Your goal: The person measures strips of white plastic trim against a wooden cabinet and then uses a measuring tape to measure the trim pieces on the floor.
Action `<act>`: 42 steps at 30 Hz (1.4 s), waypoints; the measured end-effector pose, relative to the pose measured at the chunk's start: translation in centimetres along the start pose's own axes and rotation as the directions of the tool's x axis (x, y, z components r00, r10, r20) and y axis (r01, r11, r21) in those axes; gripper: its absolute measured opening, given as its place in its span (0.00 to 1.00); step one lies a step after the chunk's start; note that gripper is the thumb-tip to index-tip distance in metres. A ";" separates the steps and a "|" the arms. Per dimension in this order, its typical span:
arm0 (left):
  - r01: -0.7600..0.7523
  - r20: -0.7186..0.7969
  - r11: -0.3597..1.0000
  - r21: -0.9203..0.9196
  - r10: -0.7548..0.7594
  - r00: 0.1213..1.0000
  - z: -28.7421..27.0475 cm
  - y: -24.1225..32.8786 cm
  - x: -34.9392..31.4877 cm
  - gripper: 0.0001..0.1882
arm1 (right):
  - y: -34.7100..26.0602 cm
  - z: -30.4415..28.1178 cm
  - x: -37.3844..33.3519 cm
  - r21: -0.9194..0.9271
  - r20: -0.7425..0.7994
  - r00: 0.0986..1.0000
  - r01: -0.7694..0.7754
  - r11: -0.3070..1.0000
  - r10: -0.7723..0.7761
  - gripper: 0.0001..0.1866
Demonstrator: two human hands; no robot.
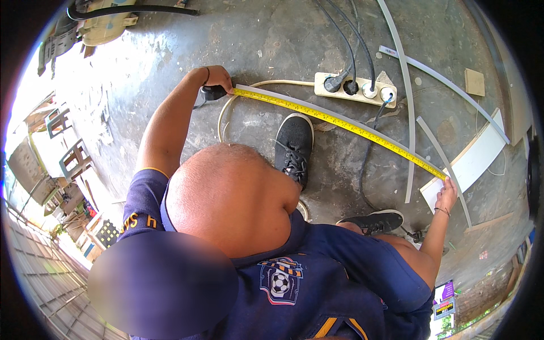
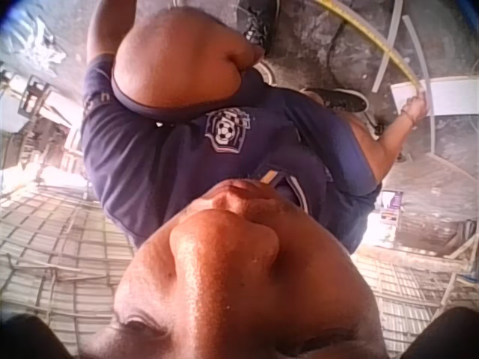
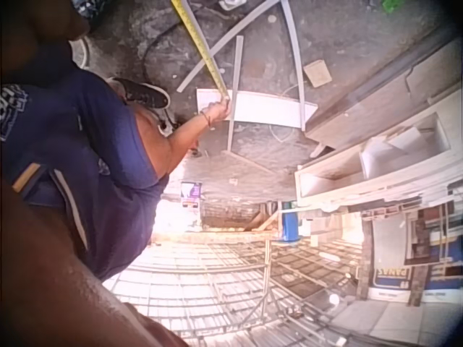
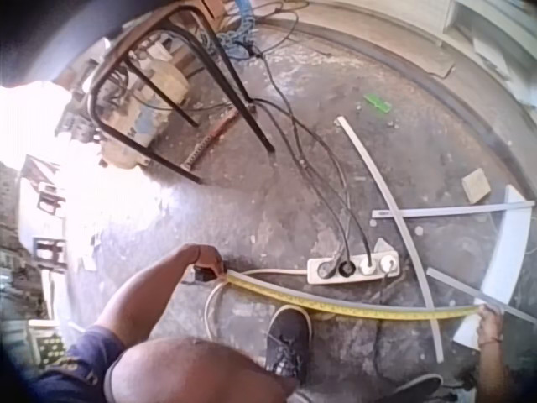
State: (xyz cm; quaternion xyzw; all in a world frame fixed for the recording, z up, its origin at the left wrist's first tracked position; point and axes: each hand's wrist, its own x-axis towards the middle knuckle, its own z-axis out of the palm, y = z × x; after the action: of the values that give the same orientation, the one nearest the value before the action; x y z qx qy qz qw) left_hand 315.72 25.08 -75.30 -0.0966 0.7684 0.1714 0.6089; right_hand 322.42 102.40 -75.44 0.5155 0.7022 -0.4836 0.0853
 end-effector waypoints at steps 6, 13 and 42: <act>0.046 0.025 0.997 0.059 -0.047 0.999 -0.2 -0.2 0.4 0.14 | -0.2 0.0 -0.2 -0.001 0.008 1.000 -0.005 1.000 0.005 0.15; 0.031 0.073 0.999 0.014 -0.031 0.997 -0.2 -0.2 0.4 0.12 | 0.0 -0.2 0.2 -0.010 0.017 1.000 -0.006 1.000 0.006 0.15; 0.118 0.044 0.993 0.012 -0.118 0.992 -0.4 1.1 -0.4 0.11 | 0.1 -0.5 0.6 -0.036 0.005 1.000 -0.009 0.999 0.009 0.15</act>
State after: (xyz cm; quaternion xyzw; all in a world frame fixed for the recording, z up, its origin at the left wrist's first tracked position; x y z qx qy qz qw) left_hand 315.12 25.92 -74.64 -0.1352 0.7485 0.1337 0.6353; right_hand 322.37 103.15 -75.64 0.5157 0.7084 -0.4717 0.0985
